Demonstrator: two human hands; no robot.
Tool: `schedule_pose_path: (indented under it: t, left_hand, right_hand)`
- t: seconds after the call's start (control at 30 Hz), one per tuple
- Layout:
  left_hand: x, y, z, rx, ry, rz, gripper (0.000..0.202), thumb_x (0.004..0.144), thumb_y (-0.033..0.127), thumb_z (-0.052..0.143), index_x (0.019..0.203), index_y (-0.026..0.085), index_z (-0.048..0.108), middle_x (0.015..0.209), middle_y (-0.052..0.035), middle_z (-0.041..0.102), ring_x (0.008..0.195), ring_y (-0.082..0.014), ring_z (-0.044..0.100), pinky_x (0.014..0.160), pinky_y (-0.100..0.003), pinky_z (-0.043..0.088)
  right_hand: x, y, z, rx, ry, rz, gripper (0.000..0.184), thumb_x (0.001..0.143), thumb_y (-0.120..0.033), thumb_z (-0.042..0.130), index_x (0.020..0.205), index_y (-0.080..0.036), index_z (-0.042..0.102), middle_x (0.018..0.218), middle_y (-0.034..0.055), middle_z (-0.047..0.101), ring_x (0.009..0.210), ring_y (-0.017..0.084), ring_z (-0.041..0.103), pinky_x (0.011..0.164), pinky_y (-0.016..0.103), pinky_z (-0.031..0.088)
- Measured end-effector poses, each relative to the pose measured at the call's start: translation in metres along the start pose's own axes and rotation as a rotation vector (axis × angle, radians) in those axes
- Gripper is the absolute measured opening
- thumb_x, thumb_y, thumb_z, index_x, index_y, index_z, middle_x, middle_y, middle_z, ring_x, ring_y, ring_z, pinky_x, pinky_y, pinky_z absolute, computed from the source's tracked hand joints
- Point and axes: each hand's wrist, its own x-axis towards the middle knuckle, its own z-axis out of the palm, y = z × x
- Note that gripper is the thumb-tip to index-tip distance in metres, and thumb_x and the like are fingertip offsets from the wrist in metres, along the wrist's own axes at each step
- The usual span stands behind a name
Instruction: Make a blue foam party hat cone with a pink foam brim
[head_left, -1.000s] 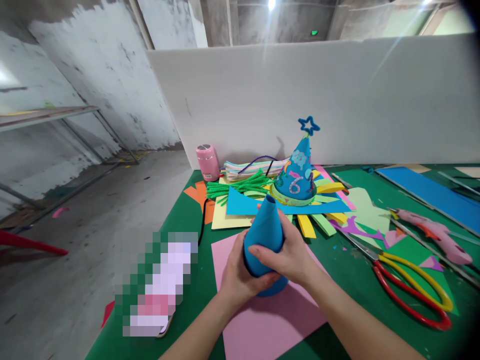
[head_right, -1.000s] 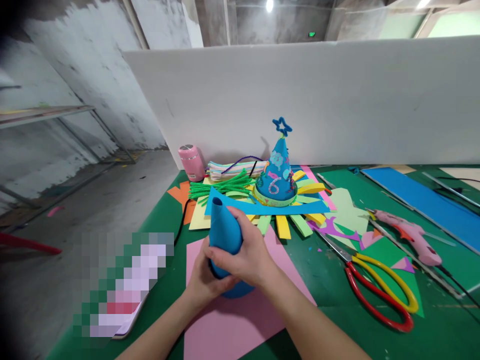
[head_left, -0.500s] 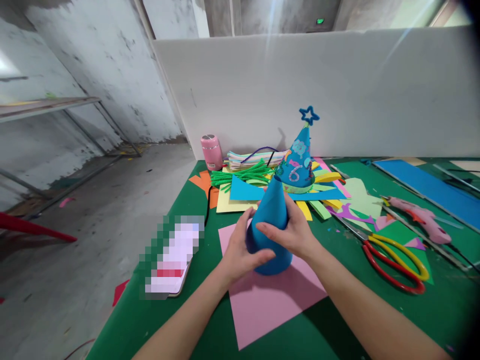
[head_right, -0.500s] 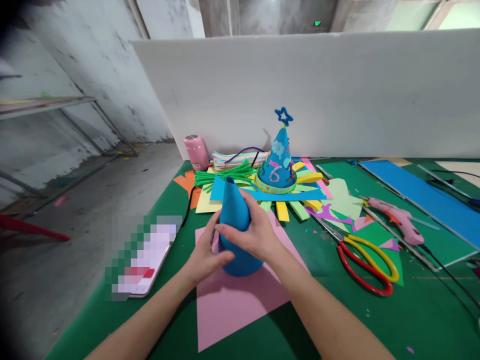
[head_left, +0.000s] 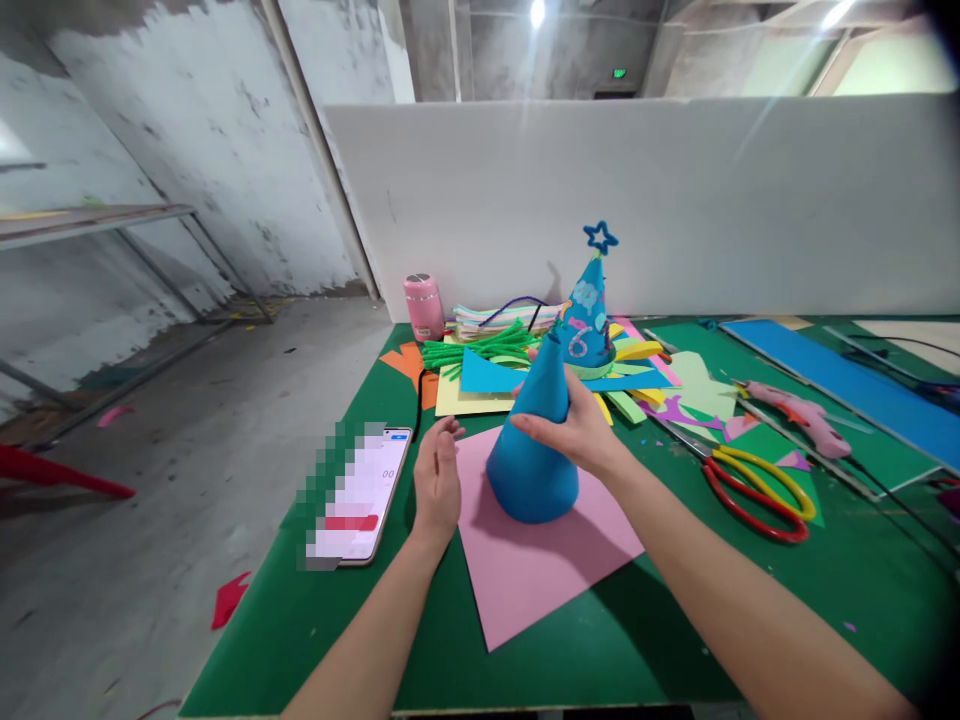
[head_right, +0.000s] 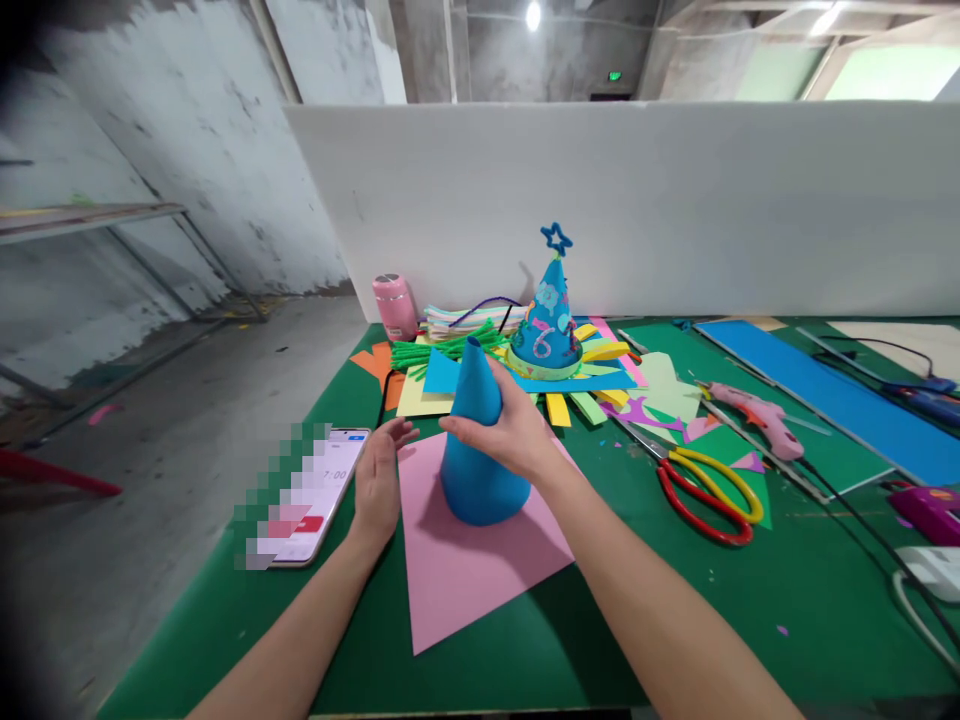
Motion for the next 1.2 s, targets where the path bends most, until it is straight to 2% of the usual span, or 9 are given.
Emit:
schedule_pose_path:
  t: [0.1, 0.2, 0.37, 0.53, 0.7, 0.8, 0.9, 1.0, 1.2]
  left_hand:
    - [-0.001, 0.001, -0.005, 0.067, -0.014, 0.073, 0.037, 0.083, 0.044, 0.034, 0.105, 0.018, 0.049, 0.101, -0.0087, 0.053, 0.092, -0.0188, 0.056, 0.078, -0.033, 0.045]
    - [0.000, 0.001, -0.006, 0.109, -0.048, 0.117, 0.034, 0.083, 0.042, 0.035, 0.104, 0.018, 0.049, 0.100, -0.0081, 0.053, 0.090, -0.0186, 0.056, 0.075, -0.033, 0.046]
    - [-0.003, 0.002, -0.005, 0.154, -0.114, 0.157, 0.031, 0.084, 0.039, 0.035, 0.103, 0.018, 0.049, 0.101, -0.0088, 0.053, 0.092, -0.0198, 0.054, 0.075, -0.034, 0.047]
    - [-0.012, 0.010, -0.004, 0.195, -0.208, 0.199, 0.034, 0.081, 0.036, 0.042, 0.109, 0.018, 0.045, 0.107, -0.0099, 0.053, 0.102, -0.0211, 0.051, 0.086, -0.039, 0.042]
    - [-0.010, 0.026, 0.014, 0.299, -0.399, 0.160, 0.086, 0.058, 0.037, 0.068, 0.129, 0.020, 0.022, 0.133, -0.0153, 0.034, 0.122, -0.0300, 0.032, 0.097, -0.050, 0.028]
    - [0.000, 0.034, 0.027, 0.244, -0.429, 0.083, 0.099, 0.052, 0.036, 0.073, 0.132, 0.021, 0.016, 0.136, -0.0155, 0.028, 0.126, -0.0314, 0.026, 0.099, -0.050, 0.026]
    - [0.010, 0.041, 0.038, 0.203, -0.433, 0.066, 0.099, 0.049, 0.035, 0.075, 0.130, 0.023, 0.020, 0.134, -0.0137, 0.032, 0.123, -0.0315, 0.030, 0.097, -0.048, 0.031]
    - [0.015, 0.046, 0.044, 0.123, -0.442, 0.092, 0.092, 0.049, 0.032, 0.076, 0.126, 0.024, 0.026, 0.127, -0.0106, 0.041, 0.114, -0.0292, 0.043, 0.091, -0.043, 0.040]
    - [0.017, 0.047, 0.047, -0.041, -0.518, 0.082, 0.075, 0.055, 0.029, 0.072, 0.121, 0.027, 0.034, 0.121, -0.0054, 0.048, 0.105, -0.0270, 0.051, 0.084, -0.038, 0.046]
  right_hand:
    - [-0.002, 0.006, 0.003, -0.008, 0.016, 0.012, 0.061, 0.064, -0.034, 0.068, 0.118, -0.024, 0.041, 0.100, 0.0065, 0.059, 0.087, 0.022, 0.056, 0.071, 0.037, 0.047]
    - [-0.003, 0.006, 0.003, 0.000, 0.021, 0.006, 0.053, 0.064, -0.033, 0.068, 0.111, -0.023, 0.045, 0.090, 0.0039, 0.060, 0.076, 0.019, 0.057, 0.064, 0.033, 0.047]
    - [-0.002, 0.004, 0.003, 0.001, 0.020, 0.001, 0.051, 0.063, -0.034, 0.069, 0.107, -0.021, 0.047, 0.087, 0.0031, 0.060, 0.075, 0.019, 0.057, 0.063, 0.032, 0.047]
    - [-0.002, 0.008, 0.004, -0.018, 0.032, 0.029, 0.055, 0.063, -0.037, 0.068, 0.110, -0.022, 0.045, 0.093, 0.0049, 0.060, 0.079, 0.021, 0.057, 0.065, 0.035, 0.047]
    - [-0.003, 0.004, 0.002, 0.009, -0.015, 0.027, 0.051, 0.065, -0.038, 0.066, 0.110, -0.023, 0.045, 0.093, 0.0043, 0.060, 0.079, 0.021, 0.058, 0.065, 0.034, 0.049]
    - [0.001, -0.005, -0.005, 0.020, -0.070, 0.015, 0.062, 0.062, -0.038, 0.069, 0.116, -0.025, 0.042, 0.106, 0.0053, 0.056, 0.092, 0.023, 0.056, 0.075, 0.036, 0.048]
    - [0.007, -0.014, -0.010, 0.075, -0.109, -0.010, 0.077, 0.060, -0.037, 0.071, 0.125, -0.027, 0.032, 0.116, 0.0062, 0.051, 0.105, 0.024, 0.049, 0.083, 0.038, 0.045]
    - [0.013, -0.018, -0.008, 0.159, -0.127, -0.029, 0.081, 0.059, -0.034, 0.072, 0.127, -0.028, 0.030, 0.112, 0.0057, 0.052, 0.105, 0.023, 0.049, 0.084, 0.037, 0.046]
    - [0.015, -0.014, 0.006, 0.111, -0.062, 0.015, 0.049, 0.067, -0.020, 0.065, 0.111, -0.026, 0.045, 0.085, -0.0011, 0.058, 0.076, 0.014, 0.058, 0.069, 0.028, 0.050]
